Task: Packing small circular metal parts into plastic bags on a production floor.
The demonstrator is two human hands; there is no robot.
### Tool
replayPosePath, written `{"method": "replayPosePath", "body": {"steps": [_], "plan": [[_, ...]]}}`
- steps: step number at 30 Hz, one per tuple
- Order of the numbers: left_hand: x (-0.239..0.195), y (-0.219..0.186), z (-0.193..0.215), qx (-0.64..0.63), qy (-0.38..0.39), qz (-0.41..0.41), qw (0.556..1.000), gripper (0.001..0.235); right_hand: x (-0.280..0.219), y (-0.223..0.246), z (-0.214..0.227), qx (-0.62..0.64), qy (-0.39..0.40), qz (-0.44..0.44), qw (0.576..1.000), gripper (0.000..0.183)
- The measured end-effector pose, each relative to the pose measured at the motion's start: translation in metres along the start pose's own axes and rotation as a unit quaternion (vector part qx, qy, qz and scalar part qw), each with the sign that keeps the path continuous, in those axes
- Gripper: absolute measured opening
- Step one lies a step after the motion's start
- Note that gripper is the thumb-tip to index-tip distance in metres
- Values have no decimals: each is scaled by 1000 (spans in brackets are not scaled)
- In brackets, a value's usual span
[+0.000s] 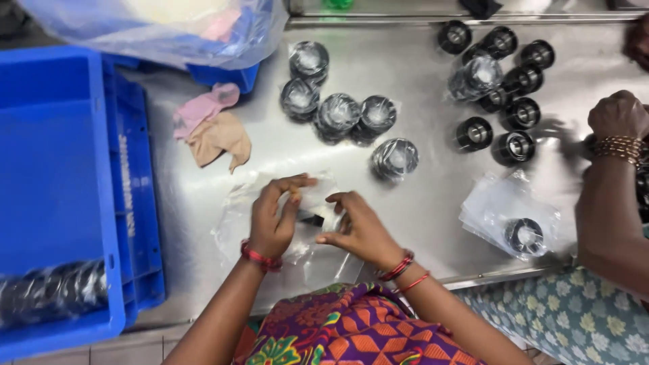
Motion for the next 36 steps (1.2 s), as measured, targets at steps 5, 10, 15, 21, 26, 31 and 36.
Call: {"method": "replayPosePath", "body": {"steps": [5, 10, 15, 21, 26, 31, 36], "plan": [[2, -47, 13, 373, -85, -312, 870, 7, 10, 5, -29, -80, -48, -94, 991, 66], [-16, -46, 33, 437, -97, -277, 850, 9, 33, 26, -37, -147, -11, -120, 982, 74], [-28, -55, 40, 427, -125, -311, 840, 9, 44, 20, -40, -172, 28, -122, 977, 81], [-24, 2, 68, 440, -33, -125, 889, 3, 49, 11, -25, -88, 81, -194, 974, 68], [-22, 2, 80, 217, -30, 25, 975, 7, 27, 2, -8, 243, 101, -248, 932, 51], [-26, -32, 71, 297, 6, 5, 955, 7, 12, 16, -10, 329, 102, -222, 912, 53], [-28, -97, 55, 387, -36, -230, 892, 6, -1, 14, -6, 374, 76, -194, 904, 58]]}}
Point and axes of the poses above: each hand's wrist, its own x-axis towards the middle knuckle, its own z-axis out of the back of the hand, y = z × x, the point moved 1 cm from there along x, towards the middle knuckle, and after that the axes turned 14 degrees about -y, right-handed, at the moved point
